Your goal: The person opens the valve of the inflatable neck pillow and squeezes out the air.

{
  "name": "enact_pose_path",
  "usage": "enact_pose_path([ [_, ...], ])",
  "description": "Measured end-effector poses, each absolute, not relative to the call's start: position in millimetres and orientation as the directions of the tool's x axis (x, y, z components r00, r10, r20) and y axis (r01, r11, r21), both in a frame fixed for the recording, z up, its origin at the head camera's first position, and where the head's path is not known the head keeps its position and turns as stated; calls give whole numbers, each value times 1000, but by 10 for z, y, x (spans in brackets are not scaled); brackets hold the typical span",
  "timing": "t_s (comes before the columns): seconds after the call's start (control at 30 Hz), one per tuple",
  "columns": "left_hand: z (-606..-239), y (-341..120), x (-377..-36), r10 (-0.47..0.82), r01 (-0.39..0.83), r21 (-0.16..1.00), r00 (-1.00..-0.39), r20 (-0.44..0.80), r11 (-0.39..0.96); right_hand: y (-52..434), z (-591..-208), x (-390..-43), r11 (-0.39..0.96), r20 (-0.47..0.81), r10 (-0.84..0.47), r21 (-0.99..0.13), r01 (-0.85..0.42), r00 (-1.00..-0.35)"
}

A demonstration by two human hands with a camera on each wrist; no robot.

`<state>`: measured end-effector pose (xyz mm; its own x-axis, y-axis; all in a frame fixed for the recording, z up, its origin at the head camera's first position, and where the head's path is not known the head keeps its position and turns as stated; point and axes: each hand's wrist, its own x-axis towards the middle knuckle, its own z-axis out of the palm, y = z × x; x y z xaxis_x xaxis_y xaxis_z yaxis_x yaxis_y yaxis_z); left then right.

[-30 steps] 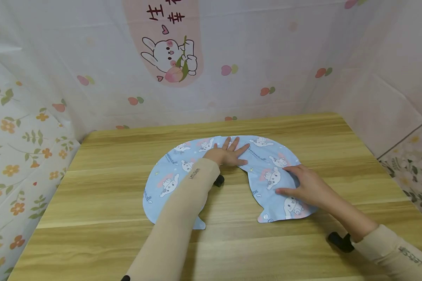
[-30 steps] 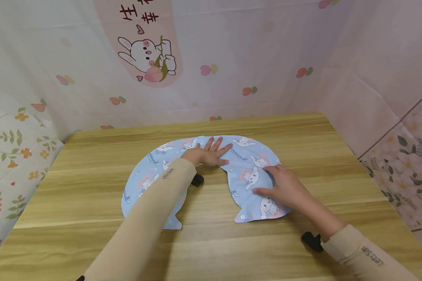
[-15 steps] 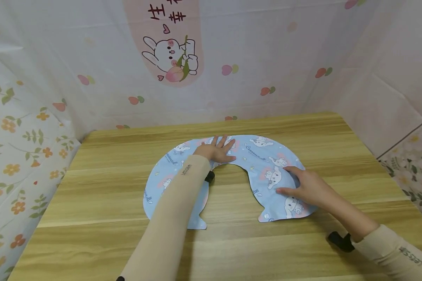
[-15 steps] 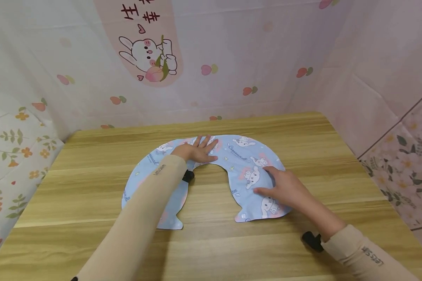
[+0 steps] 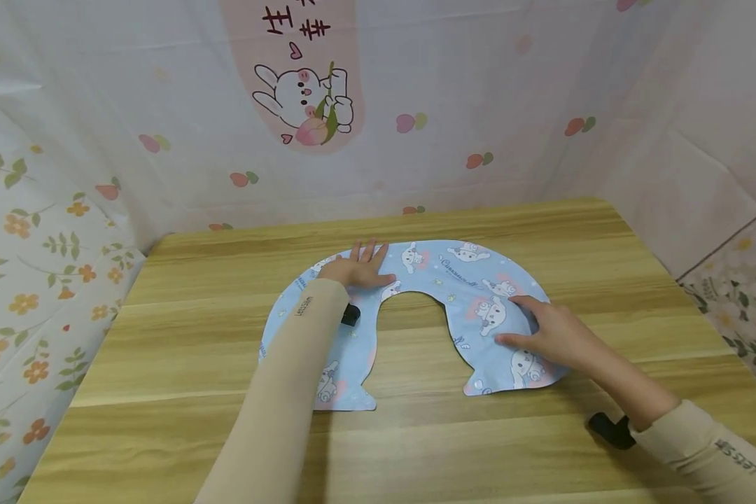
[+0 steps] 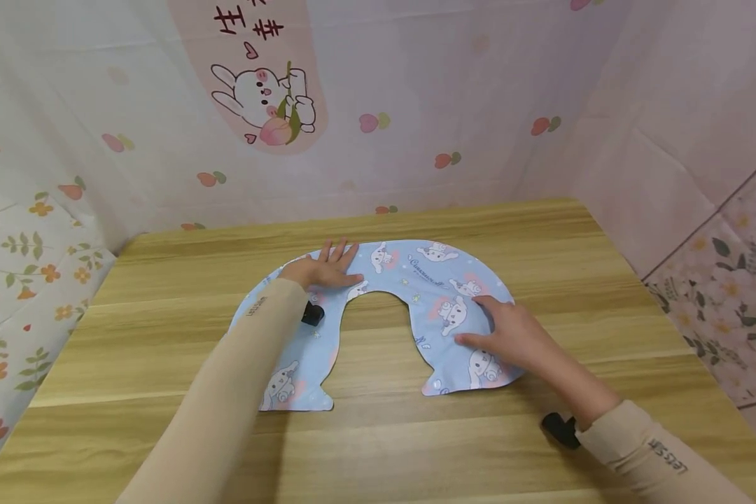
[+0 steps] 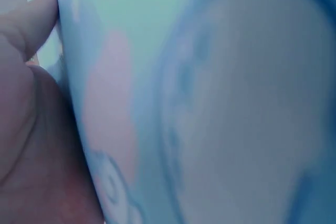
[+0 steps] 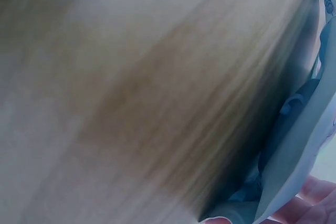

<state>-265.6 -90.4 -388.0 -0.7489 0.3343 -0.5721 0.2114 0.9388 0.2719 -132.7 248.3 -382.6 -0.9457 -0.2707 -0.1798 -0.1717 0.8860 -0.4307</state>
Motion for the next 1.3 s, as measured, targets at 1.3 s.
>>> enact_pose_path([
  [1.3,-3865,-1582,-2336,445,404,186,-808,-386,896,2487,-3856,-1296,875,-162,-258,-458,-159,-953],
])
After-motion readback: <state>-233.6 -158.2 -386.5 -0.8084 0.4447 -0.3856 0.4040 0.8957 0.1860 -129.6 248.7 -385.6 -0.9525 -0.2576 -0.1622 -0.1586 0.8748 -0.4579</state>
